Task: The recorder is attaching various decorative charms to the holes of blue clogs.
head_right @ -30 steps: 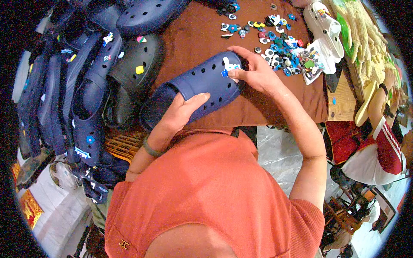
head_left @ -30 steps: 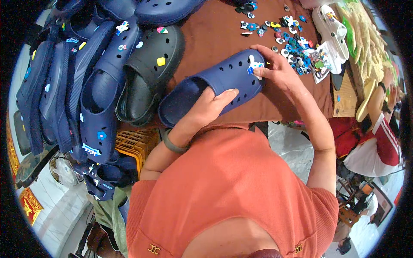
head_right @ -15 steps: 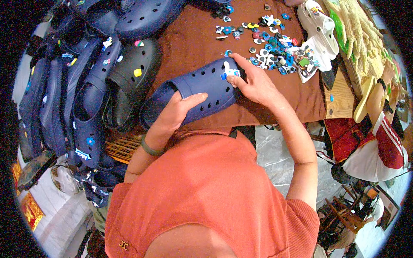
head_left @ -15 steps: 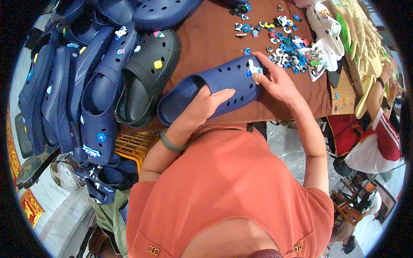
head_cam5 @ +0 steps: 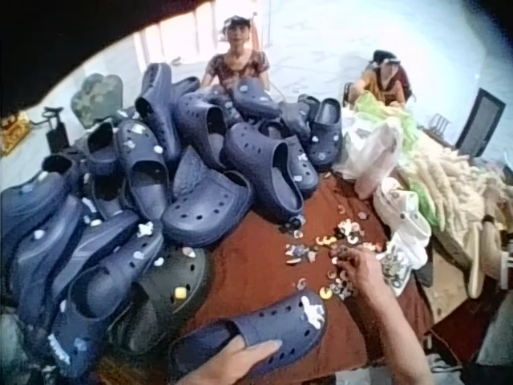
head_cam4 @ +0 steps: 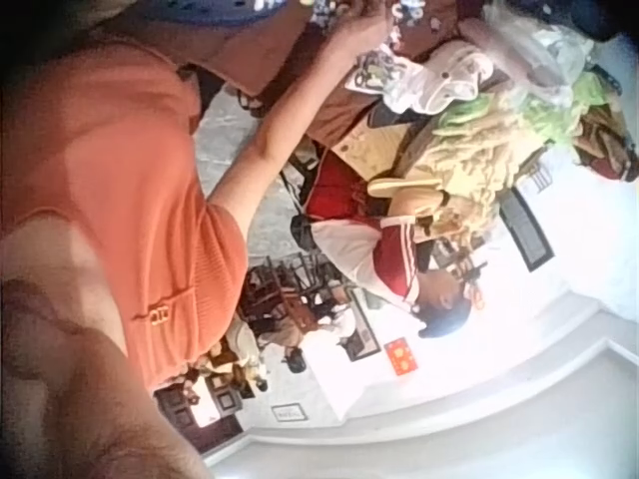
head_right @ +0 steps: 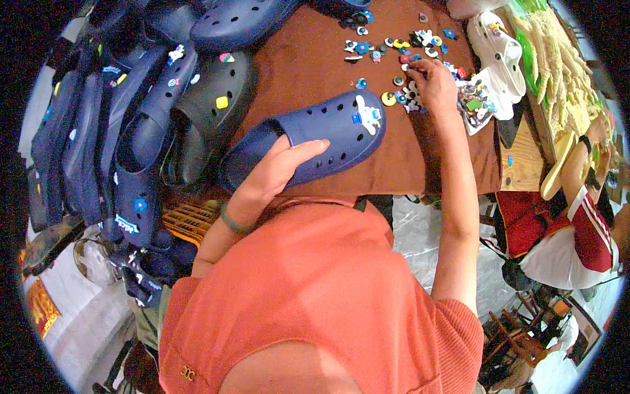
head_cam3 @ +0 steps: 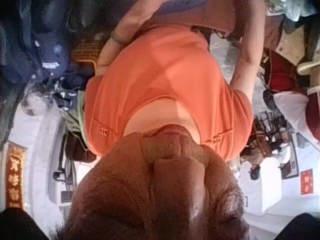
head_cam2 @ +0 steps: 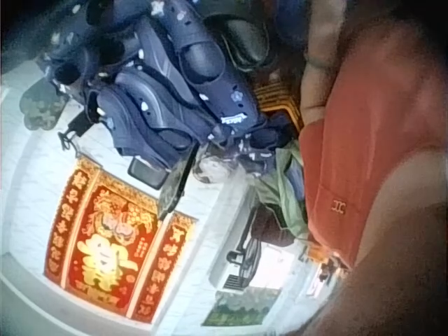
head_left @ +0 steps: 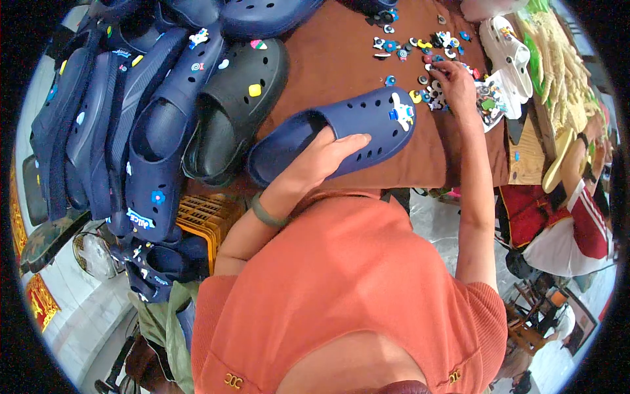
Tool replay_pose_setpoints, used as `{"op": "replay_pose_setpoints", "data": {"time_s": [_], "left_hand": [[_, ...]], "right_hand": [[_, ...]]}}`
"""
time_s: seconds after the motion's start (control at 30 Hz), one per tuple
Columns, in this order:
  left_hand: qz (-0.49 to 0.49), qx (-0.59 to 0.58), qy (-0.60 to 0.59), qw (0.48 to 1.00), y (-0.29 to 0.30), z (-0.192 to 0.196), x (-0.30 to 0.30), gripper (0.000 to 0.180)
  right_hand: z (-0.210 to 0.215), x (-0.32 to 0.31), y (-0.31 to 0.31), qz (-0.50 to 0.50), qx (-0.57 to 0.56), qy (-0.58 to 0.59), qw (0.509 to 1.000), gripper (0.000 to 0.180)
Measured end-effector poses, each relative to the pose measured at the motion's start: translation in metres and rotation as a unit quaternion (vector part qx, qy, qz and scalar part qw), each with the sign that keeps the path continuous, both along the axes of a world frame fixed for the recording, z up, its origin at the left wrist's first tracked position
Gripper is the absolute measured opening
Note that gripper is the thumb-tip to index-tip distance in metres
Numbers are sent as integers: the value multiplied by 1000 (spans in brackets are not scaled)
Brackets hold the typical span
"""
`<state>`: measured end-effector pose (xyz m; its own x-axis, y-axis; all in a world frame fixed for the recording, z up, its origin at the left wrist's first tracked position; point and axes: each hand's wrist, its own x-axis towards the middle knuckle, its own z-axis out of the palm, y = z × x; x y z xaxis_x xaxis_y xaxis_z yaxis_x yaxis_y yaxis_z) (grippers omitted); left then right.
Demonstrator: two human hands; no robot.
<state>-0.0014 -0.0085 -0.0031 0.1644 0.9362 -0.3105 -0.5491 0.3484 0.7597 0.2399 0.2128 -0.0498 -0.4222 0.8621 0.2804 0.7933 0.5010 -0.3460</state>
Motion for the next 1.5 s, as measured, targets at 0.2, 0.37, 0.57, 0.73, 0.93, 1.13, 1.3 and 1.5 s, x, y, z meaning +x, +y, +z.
{"op": "replay_pose_setpoints", "data": {"time_s": [0.2,0.37,0.57,0.73,0.93,1.13,1.3,1.5], "left_hand": [[4,5,31,1000,1,5,-1,39],[7,0,71,997,3,2,0,40],[29,-33,136,990,6,-4,-3,34],[82,-16,212,974,6,2,3,39],[92,-19,176,980,15,-4,8,37],[88,-31,171,981,14,-3,8,37],[97,-23,233,967,14,-4,9,37],[71,103,276,953,12,-1,8,21]], "right_hand": [[8,-5,-4,55,65,-53,995,21],[11,-10,-12,7,-5,-33,999,20],[47,-21,-82,-23,-141,198,970,21],[50,-31,-156,16,-246,317,916,18],[33,-57,-188,98,-63,342,933,21],[19,-62,-181,178,87,283,939,24],[17,-55,-181,217,108,237,941,26],[23,-51,-179,256,142,170,941,29]]}}
